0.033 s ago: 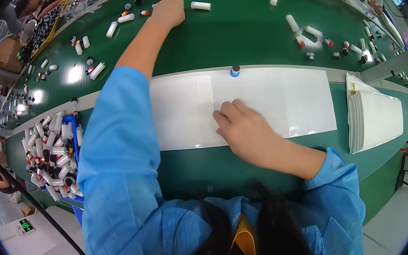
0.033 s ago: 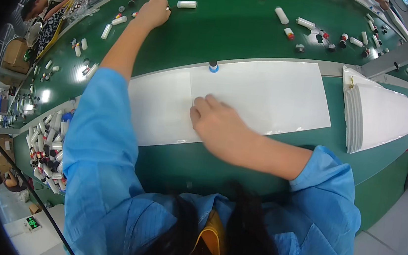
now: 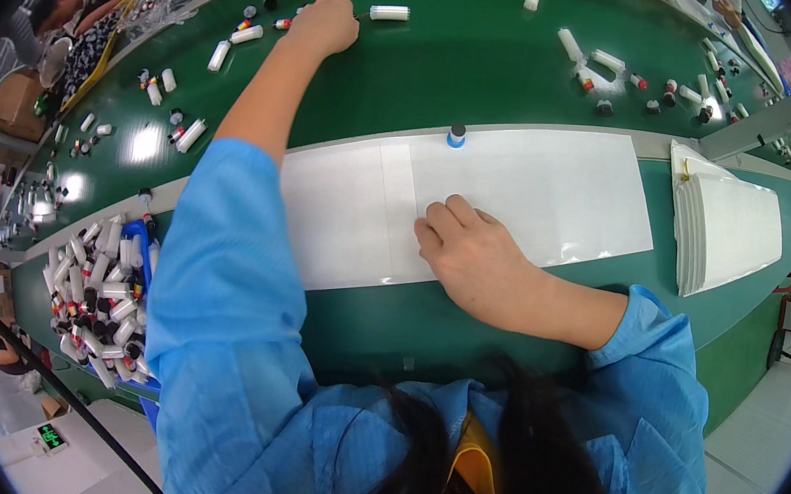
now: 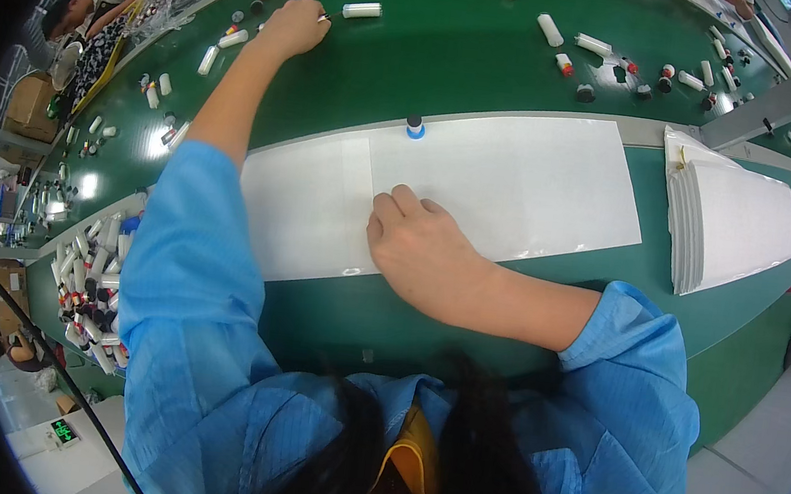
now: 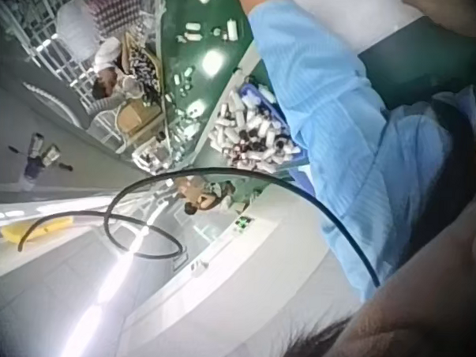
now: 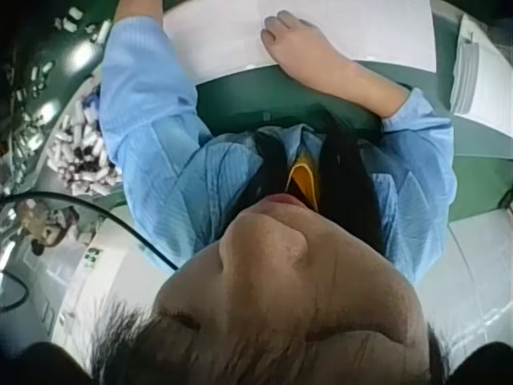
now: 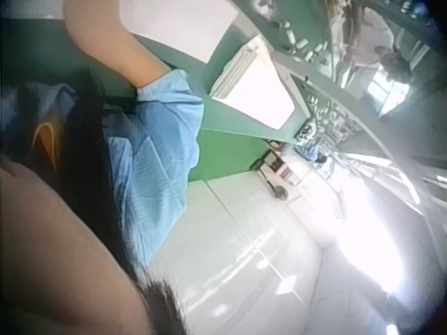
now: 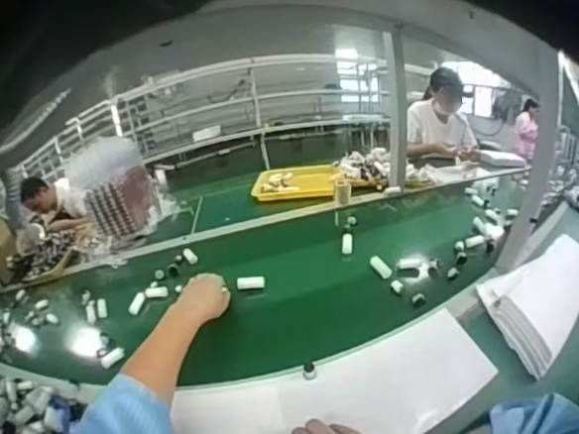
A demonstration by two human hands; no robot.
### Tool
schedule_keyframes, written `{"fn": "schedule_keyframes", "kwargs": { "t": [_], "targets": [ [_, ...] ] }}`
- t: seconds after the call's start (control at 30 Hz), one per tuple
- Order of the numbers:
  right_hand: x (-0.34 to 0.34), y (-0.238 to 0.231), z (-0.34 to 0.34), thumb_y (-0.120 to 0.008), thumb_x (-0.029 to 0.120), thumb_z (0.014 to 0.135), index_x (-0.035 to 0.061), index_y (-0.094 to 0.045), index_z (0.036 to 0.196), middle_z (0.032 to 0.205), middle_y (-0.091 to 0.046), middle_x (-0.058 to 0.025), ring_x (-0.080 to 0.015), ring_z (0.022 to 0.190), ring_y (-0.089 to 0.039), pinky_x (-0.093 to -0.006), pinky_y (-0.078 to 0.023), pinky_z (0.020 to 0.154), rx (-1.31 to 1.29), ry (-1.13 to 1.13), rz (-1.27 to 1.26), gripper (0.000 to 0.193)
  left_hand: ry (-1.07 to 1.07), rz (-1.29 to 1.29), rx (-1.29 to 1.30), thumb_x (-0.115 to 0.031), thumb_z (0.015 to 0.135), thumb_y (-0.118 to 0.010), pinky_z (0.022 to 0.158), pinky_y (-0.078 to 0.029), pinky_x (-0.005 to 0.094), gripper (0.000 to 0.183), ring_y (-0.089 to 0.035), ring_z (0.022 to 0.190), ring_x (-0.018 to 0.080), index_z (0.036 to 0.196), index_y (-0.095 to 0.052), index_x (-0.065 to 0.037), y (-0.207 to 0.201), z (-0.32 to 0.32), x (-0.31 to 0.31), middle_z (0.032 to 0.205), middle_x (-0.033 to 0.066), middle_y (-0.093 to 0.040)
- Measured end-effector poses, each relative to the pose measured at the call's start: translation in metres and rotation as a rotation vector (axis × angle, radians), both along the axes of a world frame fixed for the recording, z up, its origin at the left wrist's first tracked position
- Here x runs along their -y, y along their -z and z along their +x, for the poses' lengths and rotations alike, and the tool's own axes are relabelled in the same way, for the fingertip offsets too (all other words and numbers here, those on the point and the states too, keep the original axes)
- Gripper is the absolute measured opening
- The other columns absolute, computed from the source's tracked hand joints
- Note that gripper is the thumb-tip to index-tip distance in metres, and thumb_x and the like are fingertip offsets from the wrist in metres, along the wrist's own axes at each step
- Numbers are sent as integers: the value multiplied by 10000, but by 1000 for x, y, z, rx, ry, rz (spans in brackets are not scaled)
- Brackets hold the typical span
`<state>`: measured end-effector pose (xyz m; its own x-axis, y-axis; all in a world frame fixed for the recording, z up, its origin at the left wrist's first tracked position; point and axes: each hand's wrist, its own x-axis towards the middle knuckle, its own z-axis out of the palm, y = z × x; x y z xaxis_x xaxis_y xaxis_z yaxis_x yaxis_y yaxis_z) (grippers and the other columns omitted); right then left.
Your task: The person assembles small cylindrical components by hand, joining parts and applying labels, then places the finished components into an assembly tray.
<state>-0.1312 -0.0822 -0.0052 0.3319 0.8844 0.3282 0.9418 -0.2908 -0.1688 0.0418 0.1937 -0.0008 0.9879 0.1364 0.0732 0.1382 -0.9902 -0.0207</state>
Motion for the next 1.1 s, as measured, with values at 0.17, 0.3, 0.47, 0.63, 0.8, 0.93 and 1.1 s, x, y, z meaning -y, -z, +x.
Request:
{"fn": "schedule_keyframes", "kwargs": {
  "t": [0.17,0.3,0.47,0.63,0.8,0.93,1.1],
  "targets": [
    [-7,-15,20,-605,53,646,-27,-562,727,794,-556,-157,-279,803,-550,-354,-484,659,-216,19,-260,122,-118,-1402,-145,-251,867,-501,758,-469,323,288,-577,745,177,1007,-548,-4,-17,-76,17,816,68,-575],
    [-19,-31,44,-645,99,683,10,-566,756,755,-581,-127,-235,718,-577,-334,-463,631,-556,29,-494,139,176,-2097,-167,-139,878,-483,734,-493,281,232,-544,755,151,1001,-499,58,-3,-111,32,827,84,-540],
    [0,-11,36,-630,102,701,24,-562,719,706,-591,-81,-186,667,-570,-310,-467,620,-830,125,-172,105,208,-2034,-93,-139,880,-481,836,-450,301,257,-541,805,160,1076,-493,27,-10,-143,59,877,81,-552],
    [34,5,10,-613,122,804,57,-498,776,731,-570,-25,-101,642,-528,-234,-458,545,-1114,303,407,136,320,-2129,-8,-126,891,-447,816,-414,313,292,-493,781,166,1150,-431,8,-5,-148,70,761,36,-482],
    [26,-38,39,-608,139,805,74,-507,786,755,-571,-19,-113,695,-555,-249,-450,664,-1358,307,906,122,350,-2194,-34,-128,901,-397,749,-377,299,284,-390,676,135,1159,-417,-11,-3,-148,75,702,8,-368],
    [-22,-32,55,-591,192,821,89,-513,803,763,-586,-13,-115,706,-556,-255,-362,772,-1575,159,1183,131,403,-2139,52,-105,889,-380,717,-358,288,290,-360,667,119,1169,-407,-32,-7,-153,90,693,1,-341],
    [-45,-21,47,-591,222,824,112,-511,829,729,-582,-6,-96,651,-518,-251,-329,757,-1601,5,1124,136,410,-2025,104,-88,820,-410,717,-309,241,415,-352,706,105,1230,-363,-46,-16,-160,104,712,-11,-356]
  ]
}}
